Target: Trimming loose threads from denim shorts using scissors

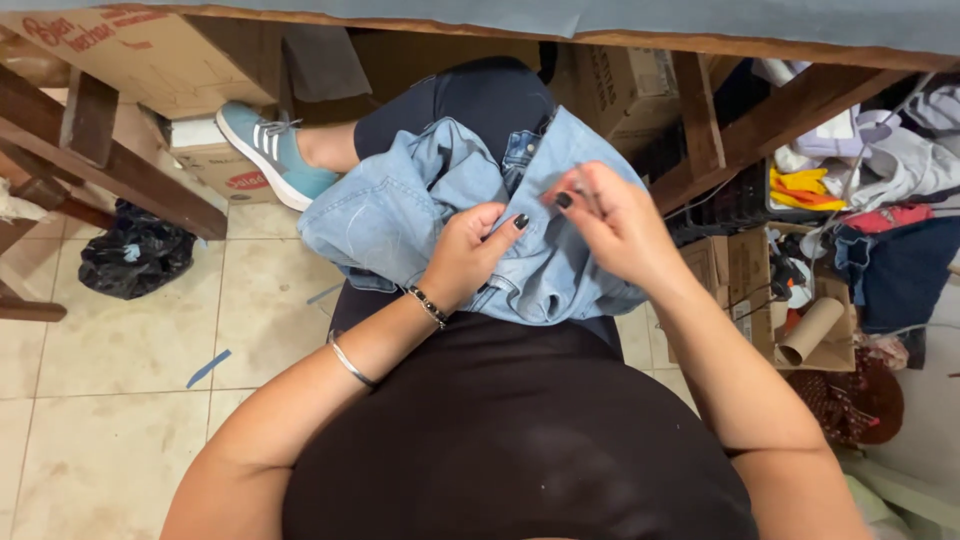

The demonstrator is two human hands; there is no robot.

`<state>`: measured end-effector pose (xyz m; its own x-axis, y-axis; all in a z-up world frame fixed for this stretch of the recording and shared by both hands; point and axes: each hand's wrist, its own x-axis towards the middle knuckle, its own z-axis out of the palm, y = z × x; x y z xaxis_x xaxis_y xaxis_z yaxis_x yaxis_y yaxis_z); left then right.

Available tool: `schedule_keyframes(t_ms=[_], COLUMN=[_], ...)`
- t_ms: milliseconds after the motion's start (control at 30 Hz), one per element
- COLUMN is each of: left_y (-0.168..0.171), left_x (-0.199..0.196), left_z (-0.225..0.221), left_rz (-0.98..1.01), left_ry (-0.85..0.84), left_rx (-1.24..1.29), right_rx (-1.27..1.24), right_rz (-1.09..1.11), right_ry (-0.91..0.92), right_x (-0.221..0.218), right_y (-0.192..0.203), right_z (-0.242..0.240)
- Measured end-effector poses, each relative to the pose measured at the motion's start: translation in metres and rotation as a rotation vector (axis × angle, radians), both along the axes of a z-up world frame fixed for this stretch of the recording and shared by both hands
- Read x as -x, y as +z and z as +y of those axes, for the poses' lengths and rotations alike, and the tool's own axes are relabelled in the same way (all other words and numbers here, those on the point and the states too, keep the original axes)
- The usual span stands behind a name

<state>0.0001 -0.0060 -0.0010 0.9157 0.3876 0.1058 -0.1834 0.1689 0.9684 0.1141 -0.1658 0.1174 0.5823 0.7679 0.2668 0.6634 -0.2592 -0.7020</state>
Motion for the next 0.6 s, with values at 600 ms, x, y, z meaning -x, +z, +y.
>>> schedule_keyframes(t_ms=[600], left_y=[0.046], left_x=[0.018], left_z=[0.009], left_rz=[0.011], left_ry=[-0.138], left_rx=[-0.013], right_rx=[0.409], right_rz=[-0.501], right_ry=[-0.283], right_x=[-0.069], right_y=[0.06], right_z=[-0.086])
